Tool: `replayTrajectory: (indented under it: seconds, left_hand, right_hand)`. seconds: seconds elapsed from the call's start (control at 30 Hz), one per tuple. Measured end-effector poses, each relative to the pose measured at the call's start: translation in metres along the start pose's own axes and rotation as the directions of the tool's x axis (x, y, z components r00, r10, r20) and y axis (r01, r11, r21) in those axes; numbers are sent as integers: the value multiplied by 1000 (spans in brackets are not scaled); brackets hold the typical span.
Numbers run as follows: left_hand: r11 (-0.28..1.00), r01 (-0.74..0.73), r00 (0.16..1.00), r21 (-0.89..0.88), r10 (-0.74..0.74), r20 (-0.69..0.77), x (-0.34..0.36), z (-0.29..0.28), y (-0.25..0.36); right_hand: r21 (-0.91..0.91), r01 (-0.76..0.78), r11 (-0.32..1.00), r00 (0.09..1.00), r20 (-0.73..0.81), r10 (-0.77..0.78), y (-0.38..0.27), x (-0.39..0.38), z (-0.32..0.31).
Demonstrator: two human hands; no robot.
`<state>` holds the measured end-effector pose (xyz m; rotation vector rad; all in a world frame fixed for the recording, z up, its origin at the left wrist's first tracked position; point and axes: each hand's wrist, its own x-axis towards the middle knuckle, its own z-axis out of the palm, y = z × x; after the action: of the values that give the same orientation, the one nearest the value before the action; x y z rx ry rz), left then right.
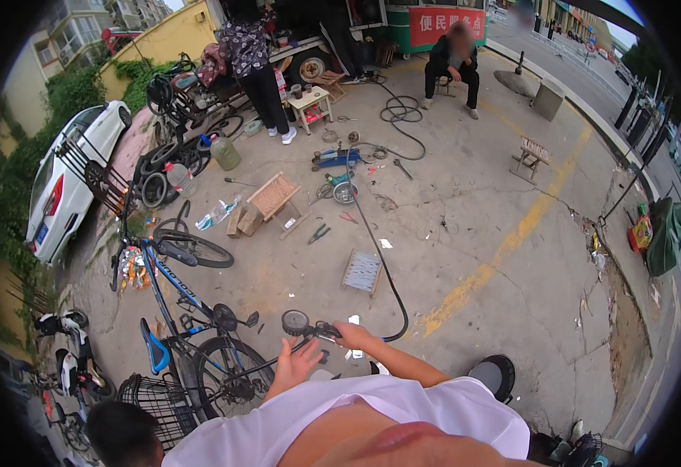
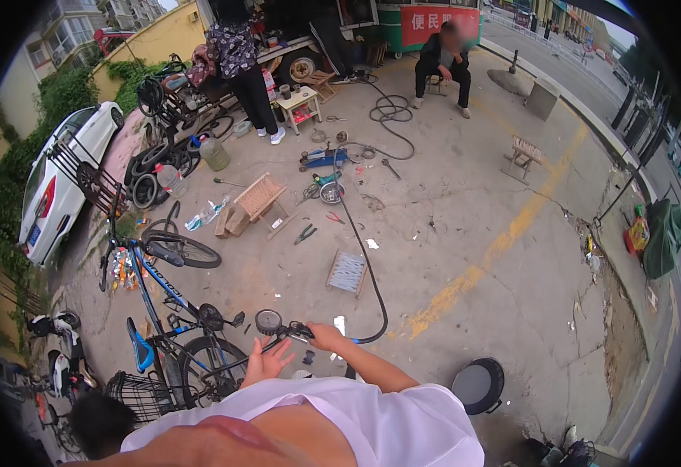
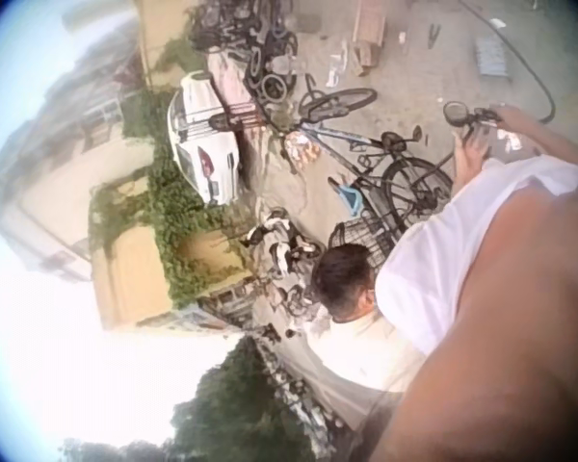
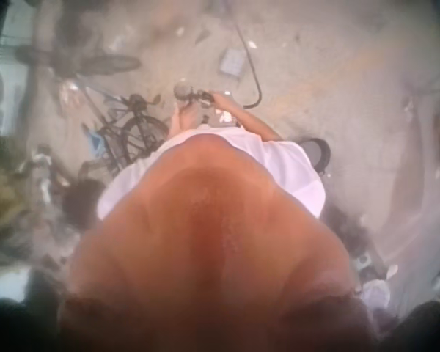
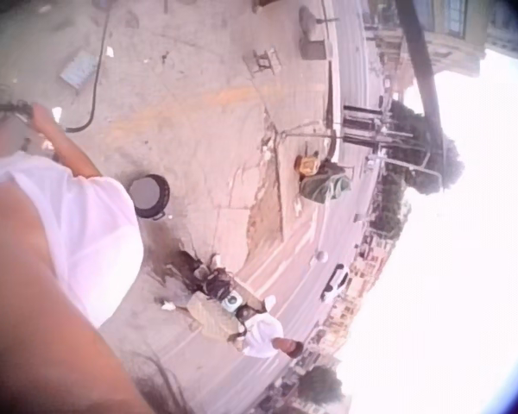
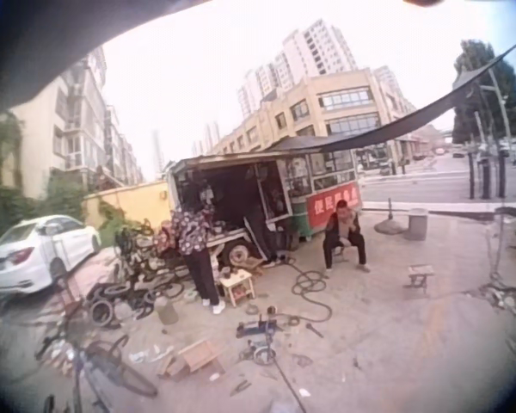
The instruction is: The person sits on the ground and uses a zip tie to secure a cable on the front wheel area of a teal scooter. They then stand, pick up a pair of scissors and a drill, and later use a tire pump to inflate a bicycle tire.
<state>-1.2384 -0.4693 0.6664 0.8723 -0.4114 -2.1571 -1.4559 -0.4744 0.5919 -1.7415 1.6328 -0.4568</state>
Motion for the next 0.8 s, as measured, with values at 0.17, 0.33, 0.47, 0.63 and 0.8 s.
replayTrajectory:
  seconds: [0.17,0.33,0.47,0.63,0.8]
  left_hand:
    - [987,17,990,158,-39,135,51,73,-1]
    - [987,-27,993,161,7,121,96,112,1]
    - [990,-67,996,120,60,65,124,148,23]
    - [963,-245,969,108,240,65,160,185,59]
    - [908,-405,910,108,412,-52,181,206,112]
  right_hand:
    - [57,-158,986,970,-179,166,36,1,-49]
    - [98,-144,985,971,-179,159,63,25,-88]
    - [212,-2,977,989,-147,33,59,51,-140]
    - [371,163,914,982,-150,-114,67,98,-192]
    - [367,-17,930,972,-213,102,122,151,-218]
